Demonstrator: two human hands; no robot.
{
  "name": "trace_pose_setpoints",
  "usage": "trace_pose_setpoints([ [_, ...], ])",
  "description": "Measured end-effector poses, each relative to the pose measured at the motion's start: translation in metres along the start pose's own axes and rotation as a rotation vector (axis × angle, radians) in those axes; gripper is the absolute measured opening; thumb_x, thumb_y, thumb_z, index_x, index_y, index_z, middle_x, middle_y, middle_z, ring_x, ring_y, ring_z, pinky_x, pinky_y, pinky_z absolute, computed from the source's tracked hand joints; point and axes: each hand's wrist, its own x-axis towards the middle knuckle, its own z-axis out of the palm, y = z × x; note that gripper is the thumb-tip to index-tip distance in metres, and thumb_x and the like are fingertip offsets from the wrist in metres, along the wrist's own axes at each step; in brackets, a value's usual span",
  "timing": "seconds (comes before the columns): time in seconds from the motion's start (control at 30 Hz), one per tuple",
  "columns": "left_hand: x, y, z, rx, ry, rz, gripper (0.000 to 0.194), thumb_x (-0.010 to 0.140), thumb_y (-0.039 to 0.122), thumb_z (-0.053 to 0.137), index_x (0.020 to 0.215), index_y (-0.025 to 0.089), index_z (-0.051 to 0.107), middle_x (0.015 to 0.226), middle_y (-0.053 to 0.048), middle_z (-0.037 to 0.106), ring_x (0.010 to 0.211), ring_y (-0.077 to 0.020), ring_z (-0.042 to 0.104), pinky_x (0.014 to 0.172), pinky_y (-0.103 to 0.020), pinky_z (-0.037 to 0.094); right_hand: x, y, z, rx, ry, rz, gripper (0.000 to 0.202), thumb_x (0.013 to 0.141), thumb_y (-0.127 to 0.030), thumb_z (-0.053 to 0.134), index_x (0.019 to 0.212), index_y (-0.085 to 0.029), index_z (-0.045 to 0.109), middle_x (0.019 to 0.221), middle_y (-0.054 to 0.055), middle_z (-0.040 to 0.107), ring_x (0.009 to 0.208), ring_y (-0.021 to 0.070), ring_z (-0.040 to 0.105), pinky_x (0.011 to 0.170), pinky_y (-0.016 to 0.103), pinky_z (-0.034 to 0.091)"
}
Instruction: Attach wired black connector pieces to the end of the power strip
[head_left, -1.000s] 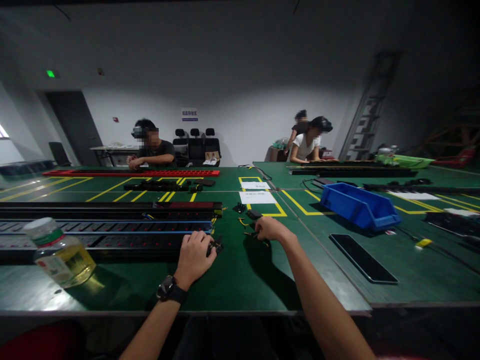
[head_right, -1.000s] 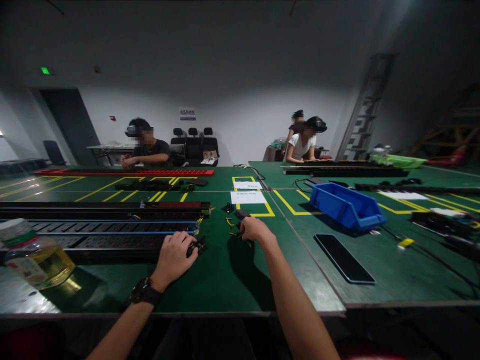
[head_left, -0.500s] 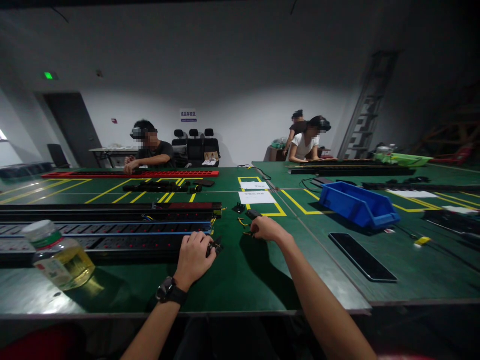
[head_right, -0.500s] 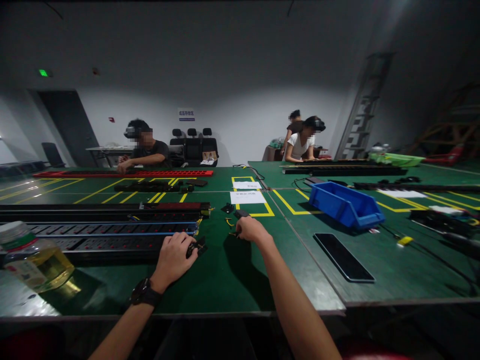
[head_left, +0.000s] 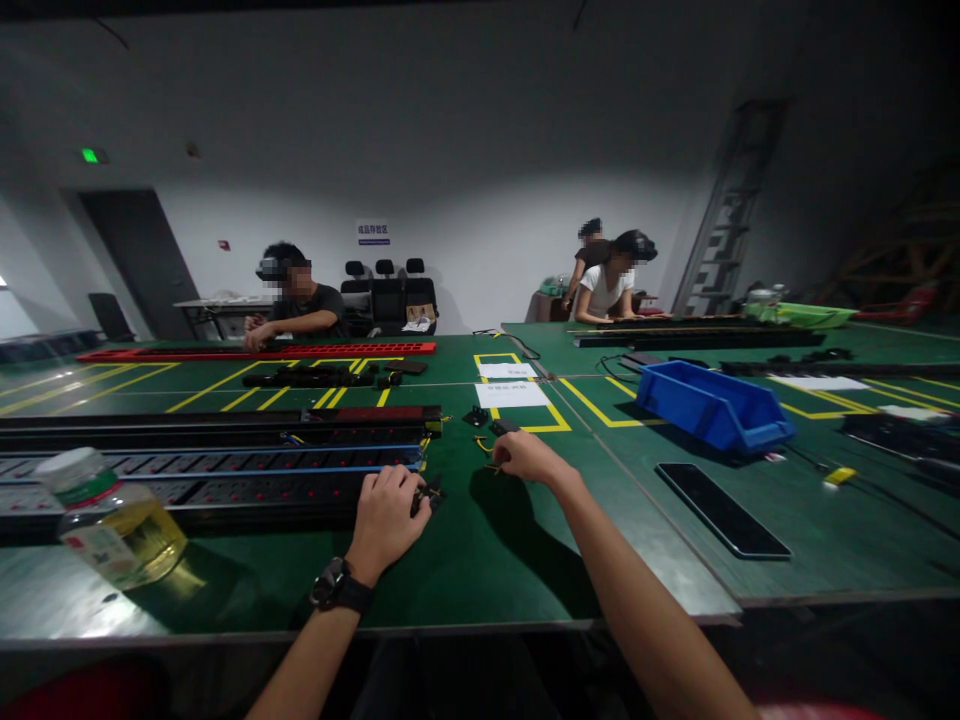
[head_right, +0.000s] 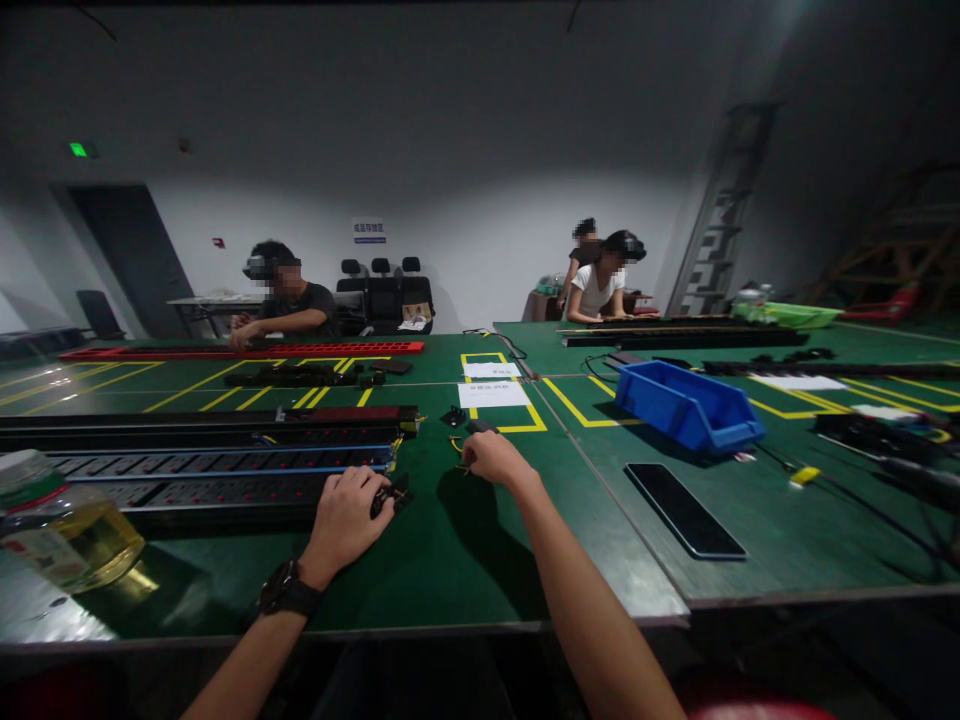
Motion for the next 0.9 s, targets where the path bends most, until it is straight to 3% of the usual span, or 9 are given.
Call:
trace_pose_setpoints([
  [0.4,0.0007,-0.0001,-0.0017,-0.015,0.007,0.005,0.014,0.089,0.026,0.058,0.095,0.021,0.069,0.098,-0.008,0.069,0.097,-0.0272,0.059,0.085,-0.044,0.042,0.0050,-0.0030,0.0040,0.046,0.094,-0.103,0.036,0.074,0.000,0.059,0.101,-0.015,0.077,0.095,0.008,0.076,0.080,0.0160,0.066,0.067,0.022,0.043],
  [0.6,0.0009,0.0003,-0.0016,-0.004,-0.012,0.001,0.014,0.090,0.026,0.057,0.096,0.021,0.069,0.099,-0.008,0.069,0.097,-0.0271,0.059,0.086,-0.044,0.042,-0.0012,-0.0078,0.0007,-0.046,0.026,0.036,0.033,0.078,-0.005,0.062,0.105,-0.019,0.076,0.102,0.009,0.075,0.089,0.0188,0.068,0.067,0.023,0.041],
  [0.83,0.0011,0.0009,-0.0013,0.013,-0.012,0.000,0.013,0.090,0.027,0.058,0.095,0.021,0.069,0.099,-0.007,0.068,0.098,-0.0277,0.060,0.086,-0.044,0.041,-0.0021,-0.0046,-0.0053,-0.145,0.146,0.223,0.029,0.088,-0.014,0.055,0.106,-0.022,0.077,0.104,0.011,0.076,0.093,0.0219,0.070,0.073,0.027,0.044],
  [0.9,0.0008,0.0008,-0.0011,0.010,-0.010,0.000,0.013,0.090,0.026,0.058,0.095,0.021,0.069,0.099,-0.007,0.068,0.098,-0.0275,0.060,0.087,-0.044,0.041,-0.0014,-0.0032,-0.0054,-0.133,0.142,0.209,0.024,0.091,-0.018,0.056,0.103,-0.021,0.077,0.102,0.011,0.076,0.091,0.0217,0.070,0.073,0.027,0.044],
])
